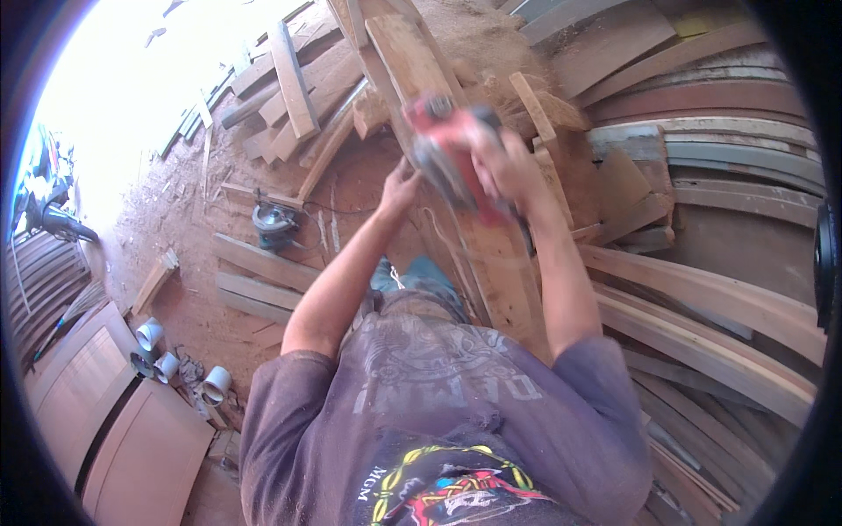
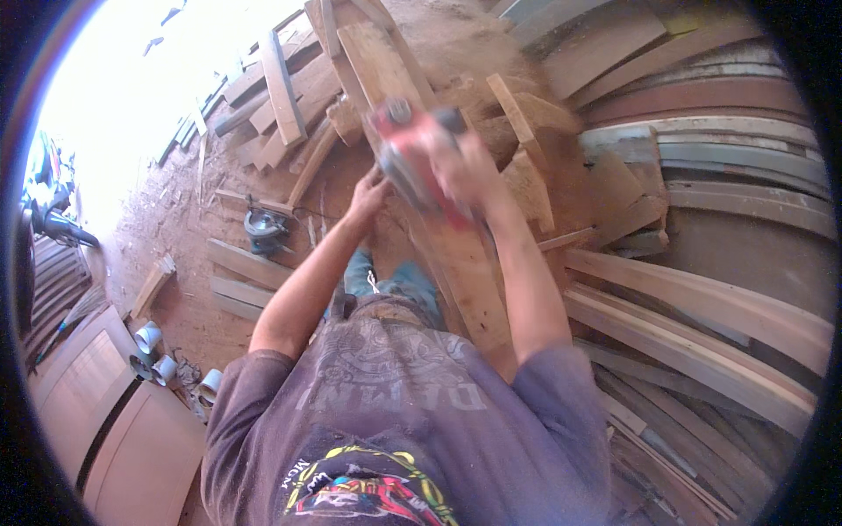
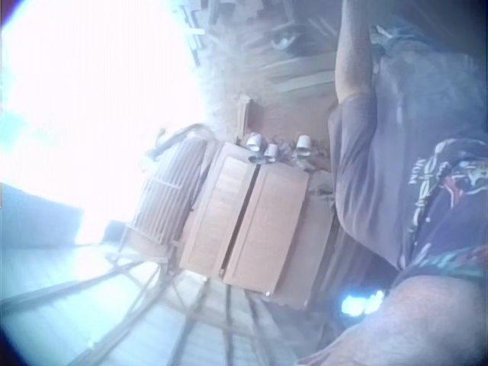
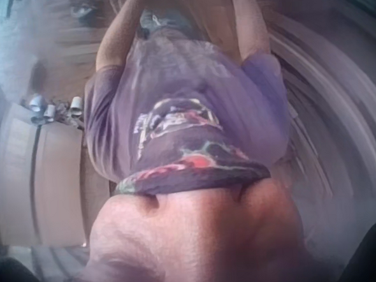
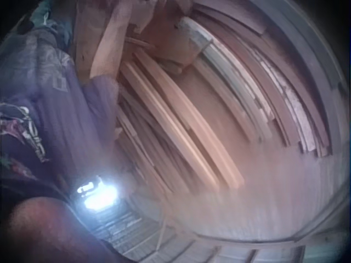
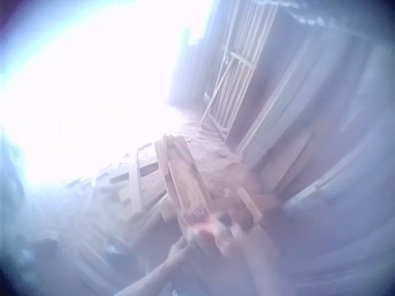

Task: The person smooths a wooden plank using a hand scraper and then an electric sander. They repeatedly flip the plank and move the tools along its length to even the surface. The work occurs in a cluttered woodworking area with other planks and tools visible.

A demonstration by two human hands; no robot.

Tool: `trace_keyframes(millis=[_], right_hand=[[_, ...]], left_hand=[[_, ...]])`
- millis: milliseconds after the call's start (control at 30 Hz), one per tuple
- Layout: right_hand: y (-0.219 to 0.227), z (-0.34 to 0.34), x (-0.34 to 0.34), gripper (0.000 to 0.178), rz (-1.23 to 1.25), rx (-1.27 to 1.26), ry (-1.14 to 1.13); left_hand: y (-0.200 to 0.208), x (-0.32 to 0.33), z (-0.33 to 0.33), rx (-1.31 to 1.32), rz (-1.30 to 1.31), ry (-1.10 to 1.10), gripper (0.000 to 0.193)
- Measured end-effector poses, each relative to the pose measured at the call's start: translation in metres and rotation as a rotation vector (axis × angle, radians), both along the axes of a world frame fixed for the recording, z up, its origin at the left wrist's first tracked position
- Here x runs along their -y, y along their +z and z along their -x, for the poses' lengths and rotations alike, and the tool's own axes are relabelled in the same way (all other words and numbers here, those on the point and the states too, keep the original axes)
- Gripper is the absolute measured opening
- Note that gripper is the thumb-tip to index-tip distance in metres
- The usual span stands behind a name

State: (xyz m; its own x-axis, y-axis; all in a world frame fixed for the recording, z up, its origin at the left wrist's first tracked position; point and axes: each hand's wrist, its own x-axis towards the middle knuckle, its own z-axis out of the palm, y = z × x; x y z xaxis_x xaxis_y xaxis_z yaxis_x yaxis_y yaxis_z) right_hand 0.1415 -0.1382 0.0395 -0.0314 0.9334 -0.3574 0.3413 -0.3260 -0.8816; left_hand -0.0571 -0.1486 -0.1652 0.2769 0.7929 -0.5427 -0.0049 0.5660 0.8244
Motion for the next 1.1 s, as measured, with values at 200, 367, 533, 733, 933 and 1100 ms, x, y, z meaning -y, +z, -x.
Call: trace_keyframes(millis=[200, 367, 533, 733, 933, 1100], right_hand=[[0.032, -0.048, 0.321, 0.035, 0.297, 0.040, -0.219], [0.036, -0.036, 0.358, 0.036, 0.305, 0.026, -0.379], [0.030, -0.014, 0.273, 0.037, 0.299, -0.046, -0.392], [0.010, 0.014, 0.114, 0.044, 0.195, -0.111, -0.356], [-0.009, 0.027, -0.105, 0.050, 0.080, -0.083, -0.184], [-0.030, 0.025, -0.159, 0.051, 0.005, -0.158, -0.107]], left_hand=[[0.009, -0.008, 0.002, -0.057, 0.133, -0.050, 0.072], [0.020, -0.006, -0.001, -0.032, 0.110, -0.019, 0.070], [-0.010, -0.008, 0.001, -0.003, 0.046, -0.011, 0.064], [-0.002, 0.006, -0.008, 0.033, -0.068, 0.064, 0.057], [-0.011, -0.003, -0.006, -0.036, -0.002, 0.010, 0.057], [0.009, 0.003, -0.010, 0.004, -0.024, 0.057, 0.045]])
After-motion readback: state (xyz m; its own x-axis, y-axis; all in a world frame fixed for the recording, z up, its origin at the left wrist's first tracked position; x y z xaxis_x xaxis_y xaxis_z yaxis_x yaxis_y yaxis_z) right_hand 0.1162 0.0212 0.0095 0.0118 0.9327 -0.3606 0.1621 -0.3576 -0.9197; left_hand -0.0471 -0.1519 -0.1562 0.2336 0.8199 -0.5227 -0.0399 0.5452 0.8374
